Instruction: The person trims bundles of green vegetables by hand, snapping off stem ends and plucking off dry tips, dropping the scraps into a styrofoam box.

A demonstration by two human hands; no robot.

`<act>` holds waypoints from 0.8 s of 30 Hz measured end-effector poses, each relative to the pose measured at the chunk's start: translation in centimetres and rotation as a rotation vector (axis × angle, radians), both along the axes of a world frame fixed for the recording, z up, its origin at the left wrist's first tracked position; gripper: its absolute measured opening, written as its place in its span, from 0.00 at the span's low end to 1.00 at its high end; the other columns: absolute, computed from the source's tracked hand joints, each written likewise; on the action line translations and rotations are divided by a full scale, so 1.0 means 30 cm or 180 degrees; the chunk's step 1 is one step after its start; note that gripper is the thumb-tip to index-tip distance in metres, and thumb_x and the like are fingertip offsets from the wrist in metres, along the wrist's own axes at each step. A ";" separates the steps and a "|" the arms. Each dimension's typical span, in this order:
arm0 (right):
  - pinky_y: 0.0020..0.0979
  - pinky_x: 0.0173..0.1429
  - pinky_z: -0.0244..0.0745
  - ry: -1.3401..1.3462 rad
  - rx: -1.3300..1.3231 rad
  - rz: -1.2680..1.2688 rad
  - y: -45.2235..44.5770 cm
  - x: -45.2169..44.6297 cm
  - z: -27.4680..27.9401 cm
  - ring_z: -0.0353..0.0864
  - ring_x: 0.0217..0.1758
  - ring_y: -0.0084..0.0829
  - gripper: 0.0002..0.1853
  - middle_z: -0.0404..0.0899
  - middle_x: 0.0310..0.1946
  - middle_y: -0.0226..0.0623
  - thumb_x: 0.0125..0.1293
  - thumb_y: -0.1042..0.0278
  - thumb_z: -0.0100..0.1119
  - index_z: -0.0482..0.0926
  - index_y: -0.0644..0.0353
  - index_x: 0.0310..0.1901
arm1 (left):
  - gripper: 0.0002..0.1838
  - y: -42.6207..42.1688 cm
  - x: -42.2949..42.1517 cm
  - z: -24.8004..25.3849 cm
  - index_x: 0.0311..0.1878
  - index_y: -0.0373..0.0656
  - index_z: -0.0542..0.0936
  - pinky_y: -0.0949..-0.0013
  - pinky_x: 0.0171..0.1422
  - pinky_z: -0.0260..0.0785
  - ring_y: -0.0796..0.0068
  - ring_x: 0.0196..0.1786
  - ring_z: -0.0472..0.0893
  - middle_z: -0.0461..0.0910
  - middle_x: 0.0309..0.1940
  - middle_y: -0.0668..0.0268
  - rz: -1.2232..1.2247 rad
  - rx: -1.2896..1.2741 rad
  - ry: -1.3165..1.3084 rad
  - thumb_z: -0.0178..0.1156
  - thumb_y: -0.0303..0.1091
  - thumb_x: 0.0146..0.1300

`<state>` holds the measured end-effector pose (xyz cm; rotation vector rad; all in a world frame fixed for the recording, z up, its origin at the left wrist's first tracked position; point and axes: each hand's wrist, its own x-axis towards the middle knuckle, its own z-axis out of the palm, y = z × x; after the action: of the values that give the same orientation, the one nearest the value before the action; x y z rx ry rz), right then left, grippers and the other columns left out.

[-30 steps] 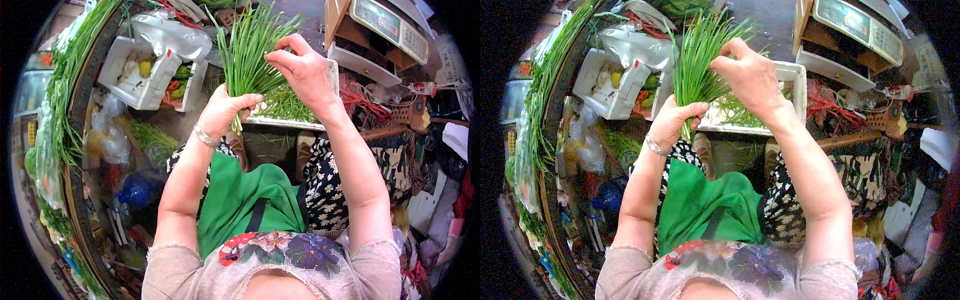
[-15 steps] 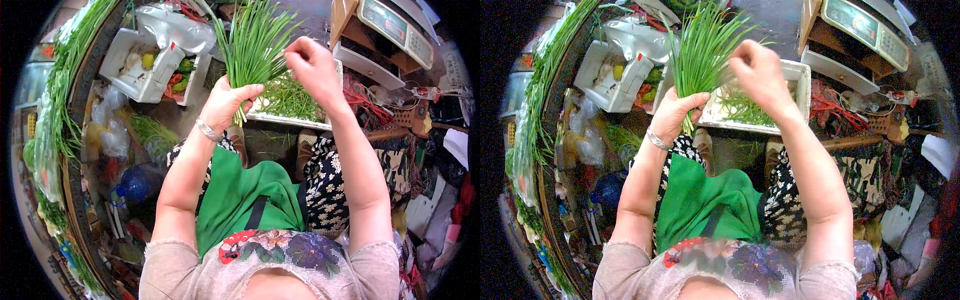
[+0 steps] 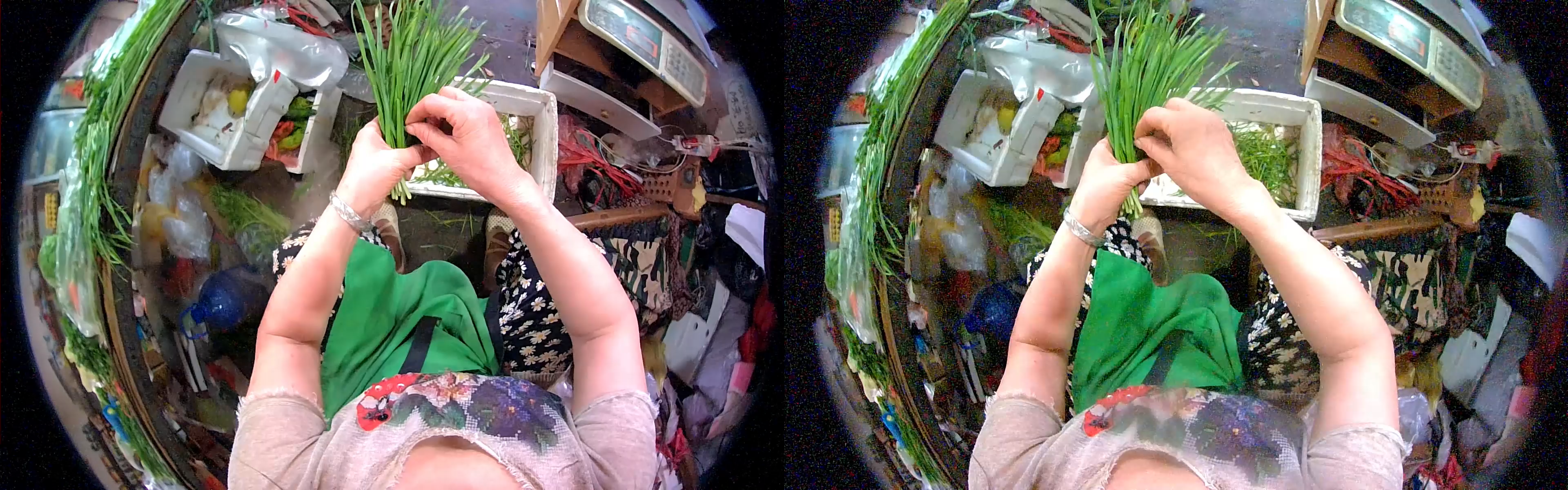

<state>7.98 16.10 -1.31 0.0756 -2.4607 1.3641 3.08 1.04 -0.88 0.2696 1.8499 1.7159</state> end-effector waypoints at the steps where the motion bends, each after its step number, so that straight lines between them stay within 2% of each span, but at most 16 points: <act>1: 0.42 0.40 0.73 0.0018 0.0003 -0.0013 -0.001 -0.001 -0.007 0.78 0.36 0.46 0.10 0.76 0.30 0.42 0.57 0.64 0.63 0.79 0.59 0.38 | 0.17 0.001 -0.001 0.000 0.46 0.40 0.78 0.79 0.31 0.67 0.84 0.30 0.75 0.79 0.34 0.71 0.0029 0.0008 -0.0052 0.66 0.22 0.51; 2: 0.42 0.40 0.72 0.0050 -0.0032 0.0032 -0.001 -0.003 -0.011 0.78 0.36 0.47 0.09 0.75 0.30 0.42 0.57 0.64 0.62 0.78 0.58 0.36 | 0.15 0.004 -0.004 0.004 0.43 0.41 0.77 0.78 0.28 0.65 0.83 0.25 0.73 0.78 0.29 0.71 0.0052 0.0021 -0.0093 0.66 0.23 0.51; 5: 0.44 0.40 0.72 -0.0042 0.0139 0.0299 0.008 0.005 0.006 0.77 0.37 0.48 0.08 0.74 0.31 0.44 0.55 0.66 0.60 0.75 0.59 0.32 | 0.13 -0.007 -0.013 -0.007 0.42 0.41 0.77 0.78 0.26 0.64 0.83 0.24 0.73 0.77 0.28 0.72 0.0006 0.0103 -0.0283 0.66 0.25 0.53; 7: 0.34 0.38 0.74 0.0023 0.0572 0.0232 0.012 0.019 0.016 0.78 0.32 0.40 0.07 0.73 0.28 0.41 0.53 0.73 0.62 0.74 0.62 0.33 | 0.12 -0.015 -0.015 -0.011 0.43 0.40 0.76 0.79 0.26 0.65 0.84 0.24 0.74 0.78 0.29 0.72 0.0019 0.0059 -0.0317 0.64 0.23 0.54; 11: 0.34 0.38 0.74 0.0120 0.0473 -0.0109 0.025 0.000 0.005 0.79 0.32 0.38 0.07 0.74 0.28 0.40 0.54 0.74 0.62 0.75 0.63 0.33 | 0.11 -0.014 -0.006 -0.007 0.42 0.40 0.76 0.80 0.25 0.64 0.85 0.23 0.73 0.78 0.29 0.71 -0.0071 0.0197 -0.0293 0.64 0.24 0.56; 14: 0.32 0.37 0.74 0.0270 0.0027 -0.0610 0.099 -0.018 0.017 0.79 0.30 0.27 0.04 0.79 0.27 0.41 0.58 0.75 0.60 0.77 0.66 0.34 | 0.11 -0.008 0.001 0.010 0.40 0.41 0.76 0.78 0.24 0.62 0.83 0.21 0.71 0.76 0.25 0.71 -0.0011 0.0082 -0.0137 0.68 0.31 0.58; 16: 0.33 0.35 0.73 -0.0183 0.0160 -0.0705 0.148 -0.003 0.040 0.79 0.28 0.28 0.07 0.81 0.26 0.41 0.61 0.69 0.60 0.79 0.64 0.36 | 0.10 -0.021 -0.007 0.002 0.39 0.42 0.76 0.78 0.24 0.62 0.83 0.21 0.71 0.76 0.25 0.71 0.0012 0.0120 -0.0205 0.67 0.33 0.59; 18: 0.33 0.35 0.73 -0.0389 0.0318 -0.0776 0.172 0.006 0.060 0.79 0.27 0.29 0.08 0.81 0.26 0.40 0.61 0.67 0.61 0.80 0.64 0.37 | 0.10 -0.021 -0.005 0.017 0.38 0.43 0.75 0.79 0.23 0.62 0.83 0.22 0.72 0.77 0.25 0.70 0.0141 0.0138 -0.0299 0.64 0.38 0.63; 21: 0.33 0.35 0.72 -0.0848 0.0758 -0.0609 0.186 0.015 0.073 0.79 0.27 0.32 0.10 0.82 0.27 0.40 0.61 0.64 0.61 0.80 0.62 0.37 | 0.10 -0.015 -0.007 0.041 0.39 0.43 0.75 0.79 0.23 0.62 0.83 0.22 0.72 0.77 0.24 0.70 0.0442 0.0141 -0.0461 0.63 0.39 0.64; 22: 0.33 0.35 0.72 -0.0077 0.1160 -0.0698 0.184 0.015 0.048 0.79 0.27 0.33 0.09 0.82 0.28 0.39 0.61 0.64 0.61 0.81 0.61 0.38 | 0.11 -0.017 -0.007 0.046 0.40 0.44 0.75 0.80 0.23 0.62 0.83 0.22 0.73 0.77 0.25 0.70 0.0423 0.0185 -0.0462 0.63 0.39 0.65; 24: 0.31 0.35 0.72 0.0478 0.1130 -0.0770 0.170 0.009 0.042 0.78 0.26 0.30 0.08 0.82 0.28 0.36 0.62 0.66 0.60 0.81 0.59 0.40 | 0.10 -0.020 -0.007 0.044 0.40 0.44 0.76 0.80 0.23 0.62 0.83 0.22 0.73 0.77 0.25 0.70 0.0439 0.0168 -0.0404 0.63 0.39 0.64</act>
<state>8.24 21.21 -0.06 -0.0359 -2.4606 0.7861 2.88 0.43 0.45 0.0532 1.7683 1.8322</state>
